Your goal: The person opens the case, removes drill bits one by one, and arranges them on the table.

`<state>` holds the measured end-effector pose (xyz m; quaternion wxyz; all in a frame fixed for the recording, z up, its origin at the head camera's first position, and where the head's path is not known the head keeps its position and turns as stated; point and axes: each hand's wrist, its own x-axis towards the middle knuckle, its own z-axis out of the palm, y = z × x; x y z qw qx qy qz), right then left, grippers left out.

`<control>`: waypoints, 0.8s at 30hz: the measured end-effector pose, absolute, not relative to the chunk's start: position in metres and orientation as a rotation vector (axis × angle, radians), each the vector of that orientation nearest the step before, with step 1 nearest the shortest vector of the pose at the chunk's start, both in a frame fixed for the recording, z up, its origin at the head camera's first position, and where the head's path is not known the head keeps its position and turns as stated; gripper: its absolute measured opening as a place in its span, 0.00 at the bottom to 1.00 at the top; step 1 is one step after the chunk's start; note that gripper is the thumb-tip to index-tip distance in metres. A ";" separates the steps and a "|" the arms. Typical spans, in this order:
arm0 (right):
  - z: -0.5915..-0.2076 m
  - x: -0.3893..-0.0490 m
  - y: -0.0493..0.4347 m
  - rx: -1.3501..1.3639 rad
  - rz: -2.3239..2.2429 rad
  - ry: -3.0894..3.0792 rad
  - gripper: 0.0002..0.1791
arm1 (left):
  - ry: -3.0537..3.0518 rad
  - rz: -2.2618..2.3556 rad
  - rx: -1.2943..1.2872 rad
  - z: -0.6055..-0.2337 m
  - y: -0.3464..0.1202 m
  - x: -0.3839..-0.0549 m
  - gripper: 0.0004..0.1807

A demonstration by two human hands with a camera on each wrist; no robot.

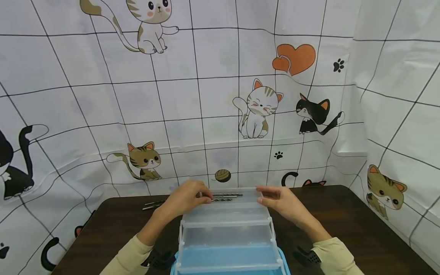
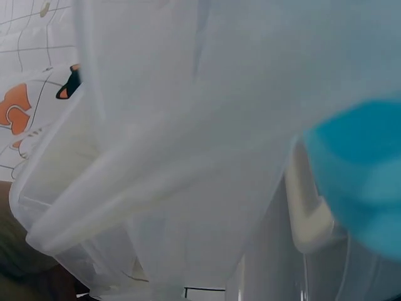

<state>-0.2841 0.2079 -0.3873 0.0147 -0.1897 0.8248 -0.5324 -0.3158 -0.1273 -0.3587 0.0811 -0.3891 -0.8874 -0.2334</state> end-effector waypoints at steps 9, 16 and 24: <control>-0.379 -0.275 0.202 -0.573 -1.666 2.550 0.26 | -2.667 -0.726 -1.117 -0.359 -0.132 -0.312 0.04; -0.385 -0.279 0.203 -0.545 -1.661 2.550 0.28 | -2.677 -0.716 -1.085 -0.354 -0.136 -0.309 0.04; -0.382 -0.281 0.205 -0.558 -1.673 2.563 0.28 | -2.637 -0.695 -1.070 -0.346 -0.142 -0.308 0.04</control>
